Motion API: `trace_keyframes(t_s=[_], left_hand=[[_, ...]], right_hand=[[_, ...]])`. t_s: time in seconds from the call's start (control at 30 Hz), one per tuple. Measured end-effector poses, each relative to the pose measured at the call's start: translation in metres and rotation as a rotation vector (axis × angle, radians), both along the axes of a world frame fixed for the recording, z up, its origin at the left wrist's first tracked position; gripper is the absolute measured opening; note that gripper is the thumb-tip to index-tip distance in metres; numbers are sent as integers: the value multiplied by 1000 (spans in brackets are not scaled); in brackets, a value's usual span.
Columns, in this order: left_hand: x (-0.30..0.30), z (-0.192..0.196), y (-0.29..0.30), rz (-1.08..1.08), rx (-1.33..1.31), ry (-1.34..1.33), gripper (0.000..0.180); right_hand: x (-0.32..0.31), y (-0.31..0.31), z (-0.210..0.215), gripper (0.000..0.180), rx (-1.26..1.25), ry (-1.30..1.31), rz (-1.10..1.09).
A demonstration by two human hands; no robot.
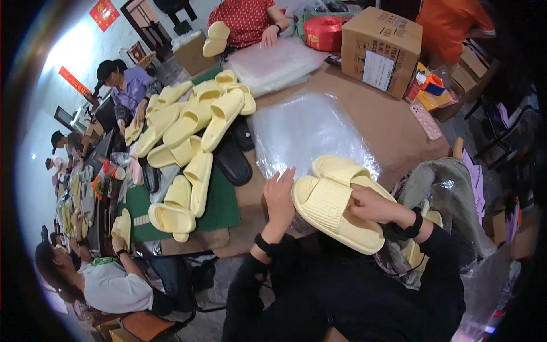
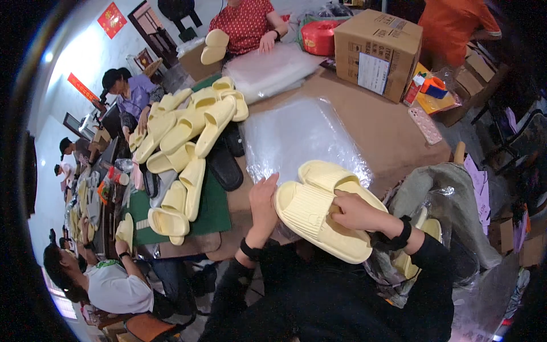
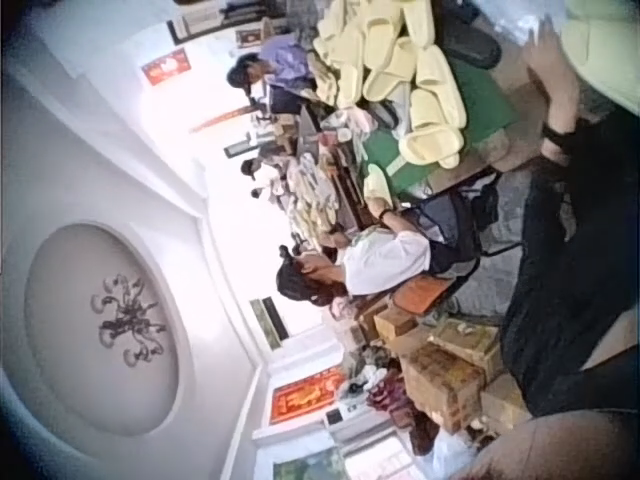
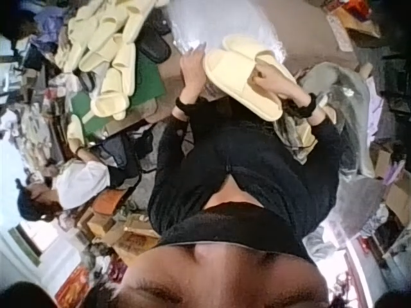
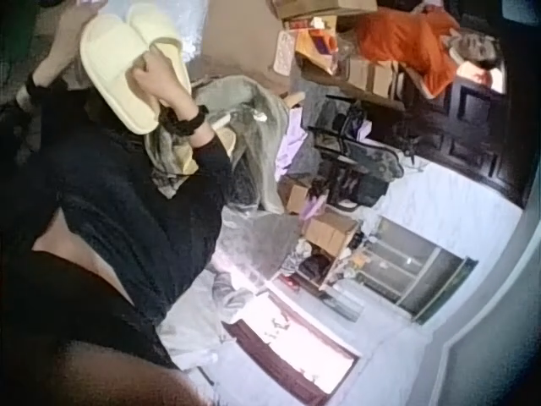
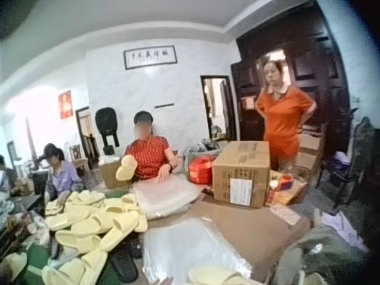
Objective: Packing manufactured foam sandals and slides into plastic bags and placing them in a large sack.
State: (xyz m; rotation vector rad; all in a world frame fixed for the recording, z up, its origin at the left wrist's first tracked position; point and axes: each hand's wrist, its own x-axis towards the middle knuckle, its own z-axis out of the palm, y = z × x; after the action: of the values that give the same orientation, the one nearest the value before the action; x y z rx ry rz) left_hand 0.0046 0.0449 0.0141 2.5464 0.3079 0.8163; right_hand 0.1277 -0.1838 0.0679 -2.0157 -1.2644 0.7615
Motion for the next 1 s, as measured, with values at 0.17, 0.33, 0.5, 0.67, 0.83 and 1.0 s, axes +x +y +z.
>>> trace_keyframes(t_s=[0.17,0.33,0.5,0.67,0.83,1.0], left_hand=[[8,0,-16,40,-159,-17,38],[6,22,-46,-40,-26,75,35],[2,36,-50,-146,45,94,35],[-10,29,-58,-233,40,-85,43],[-15,4,-52,-150,-610,-138,65],[-26,5,-44,-380,-952,59,66]], right_hand=[[0,3,-16,22,60,-326,-117],[-16,29,-25,22,140,-568,-149],[-9,44,-11,20,149,-500,-261],[1,62,-27,19,672,-997,-200],[-9,80,-23,19,569,-329,-411],[36,93,-105,32,398,-819,-430]])
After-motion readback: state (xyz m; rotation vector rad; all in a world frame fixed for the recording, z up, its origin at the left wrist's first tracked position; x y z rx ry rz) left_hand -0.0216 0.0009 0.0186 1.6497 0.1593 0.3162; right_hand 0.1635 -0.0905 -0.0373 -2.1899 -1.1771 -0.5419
